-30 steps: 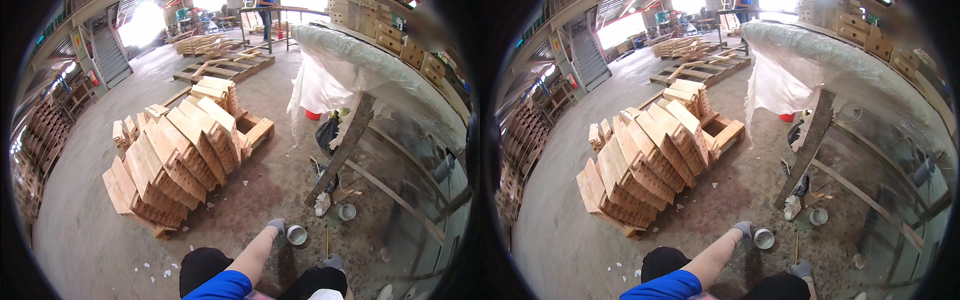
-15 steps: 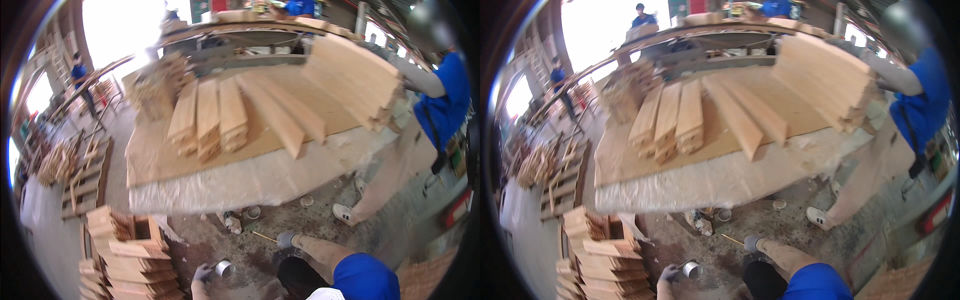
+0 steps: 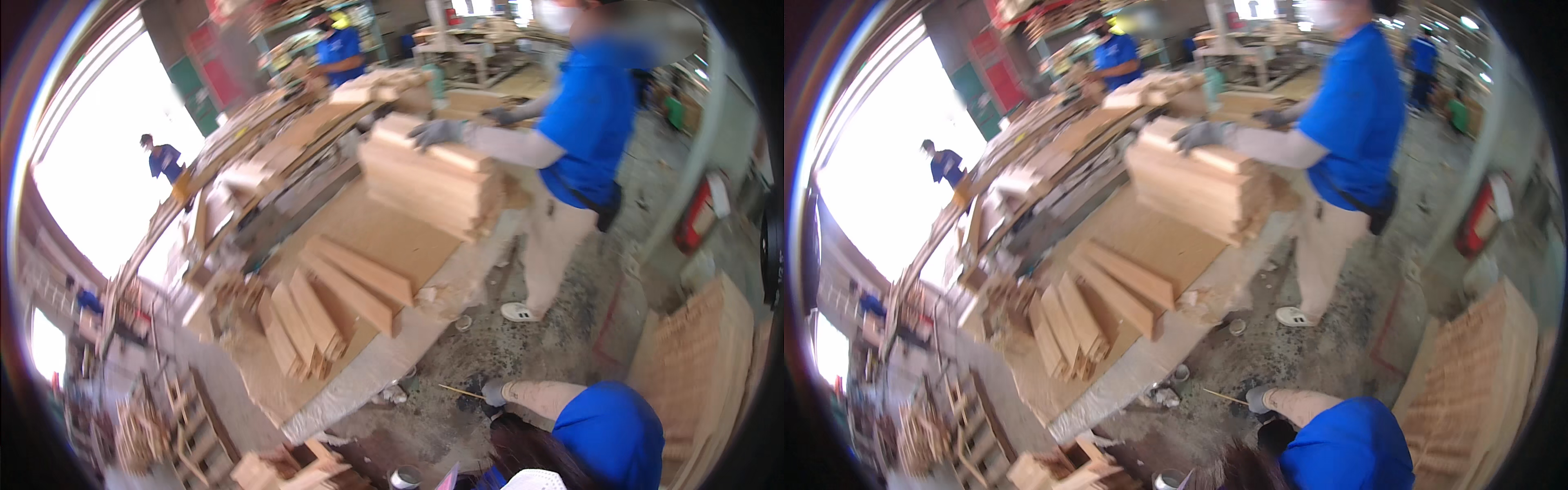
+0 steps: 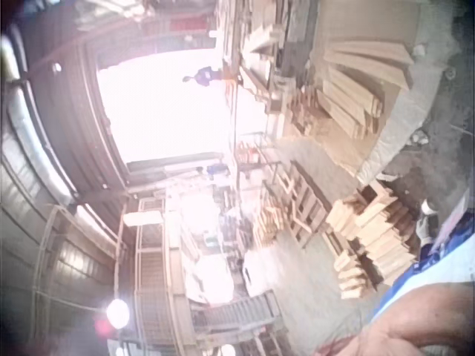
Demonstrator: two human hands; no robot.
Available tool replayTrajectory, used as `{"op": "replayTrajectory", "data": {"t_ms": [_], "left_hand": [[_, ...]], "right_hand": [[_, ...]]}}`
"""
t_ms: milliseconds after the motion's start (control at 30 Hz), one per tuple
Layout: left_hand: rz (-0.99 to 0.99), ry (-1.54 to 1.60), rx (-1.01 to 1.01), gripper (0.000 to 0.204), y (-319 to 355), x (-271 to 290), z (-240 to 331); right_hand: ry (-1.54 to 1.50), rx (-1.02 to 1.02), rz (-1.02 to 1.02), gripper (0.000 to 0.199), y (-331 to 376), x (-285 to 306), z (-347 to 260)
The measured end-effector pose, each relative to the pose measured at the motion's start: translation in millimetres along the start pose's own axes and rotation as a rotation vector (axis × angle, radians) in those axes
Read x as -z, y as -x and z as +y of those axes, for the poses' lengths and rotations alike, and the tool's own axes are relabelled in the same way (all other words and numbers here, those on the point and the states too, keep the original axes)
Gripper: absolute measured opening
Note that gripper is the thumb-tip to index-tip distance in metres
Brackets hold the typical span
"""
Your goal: The person applies glue to the holes of wooden pieces using a brush, then places them on a stack. Later, the person sits on the floor and mixes glue in a container using a brush.
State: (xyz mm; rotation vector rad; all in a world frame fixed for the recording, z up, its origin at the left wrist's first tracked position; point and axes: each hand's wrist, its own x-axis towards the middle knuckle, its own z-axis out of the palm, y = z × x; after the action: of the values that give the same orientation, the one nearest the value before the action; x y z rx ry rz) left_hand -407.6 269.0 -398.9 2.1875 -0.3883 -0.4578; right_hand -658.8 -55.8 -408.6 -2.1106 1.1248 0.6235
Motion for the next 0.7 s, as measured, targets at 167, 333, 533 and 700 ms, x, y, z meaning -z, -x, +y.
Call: {"op": "replayTrajectory", "data": {"t_ms": [167, 333, 533, 700], "left_hand": [[-0.303, -0.306, -0.745, 0.015, -20, 11, 23], [-0.578, 0.401, 0.263, 0.016, -25, 29, 58], [-0.713, 0.388, 0.219, 0.022, -3, 42, 88], [-1.006, -0.352, -1.200, 0.039, 42, 13, 123]], "right_hand": [[-0.338, -0.235, 0.249, 0.028, 93, 23, 28], [-0.814, -0.505, 0.395, 0.034, 211, -49, 21], [-0.793, -0.874, 0.310, 0.029, 329, -211, 35], [-0.359, -0.634, 0.262, 0.023, 430, -299, 87]]}}
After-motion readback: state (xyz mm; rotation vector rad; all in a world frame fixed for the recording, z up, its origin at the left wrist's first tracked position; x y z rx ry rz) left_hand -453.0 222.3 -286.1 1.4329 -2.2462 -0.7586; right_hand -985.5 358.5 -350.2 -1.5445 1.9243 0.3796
